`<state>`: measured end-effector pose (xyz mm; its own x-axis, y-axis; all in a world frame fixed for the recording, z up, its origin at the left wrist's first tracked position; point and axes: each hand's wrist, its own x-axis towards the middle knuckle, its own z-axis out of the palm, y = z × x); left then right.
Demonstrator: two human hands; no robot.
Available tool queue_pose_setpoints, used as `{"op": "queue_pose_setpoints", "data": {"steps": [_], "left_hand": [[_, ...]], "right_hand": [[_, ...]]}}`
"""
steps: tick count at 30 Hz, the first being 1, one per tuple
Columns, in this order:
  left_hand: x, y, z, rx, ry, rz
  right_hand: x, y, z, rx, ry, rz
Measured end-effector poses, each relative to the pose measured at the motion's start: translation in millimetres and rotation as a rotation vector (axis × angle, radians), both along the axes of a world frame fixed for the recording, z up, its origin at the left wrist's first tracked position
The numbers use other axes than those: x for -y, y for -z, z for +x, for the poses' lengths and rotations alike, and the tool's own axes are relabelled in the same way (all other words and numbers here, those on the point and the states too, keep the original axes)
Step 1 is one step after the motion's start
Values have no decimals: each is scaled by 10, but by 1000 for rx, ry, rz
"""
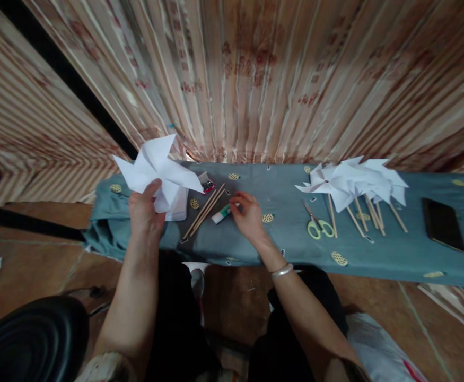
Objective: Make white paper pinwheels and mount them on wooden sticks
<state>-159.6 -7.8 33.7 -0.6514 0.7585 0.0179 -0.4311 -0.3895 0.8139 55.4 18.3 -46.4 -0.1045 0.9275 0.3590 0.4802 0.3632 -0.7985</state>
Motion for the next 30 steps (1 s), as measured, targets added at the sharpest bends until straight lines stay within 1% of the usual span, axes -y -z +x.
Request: {"op": "queue_pose_setpoints", "data": {"steps": [3,6,9,11,16,22,26,30], "left_hand": [[35,3,-77,6,-8,10],[63,3,-150,-4,-20,-25],[87,2,-212,-37,-23,-60],[99,-1,-238,-47,-18,-75],[118,-7,-253,-6,1,-89],[131,16,-221,9,14,-61],[131,26,-199,14,-3,-93],[132,26,-183,6,-3,-97]], "right_hand": [[-335,-108,-365,271,-102,60],[-620,-195,-654,498,-193,123],[-799,-216,-807,687,-273,150],[-872,-196,-850,760,-315,143],[-1017,-138,-891,821,-375,126],[-1127,-170,-949,868,-419,122],[-1125,-169,-953,856,-418,142],[-1130,-126,-933,810,-419,170]]}}
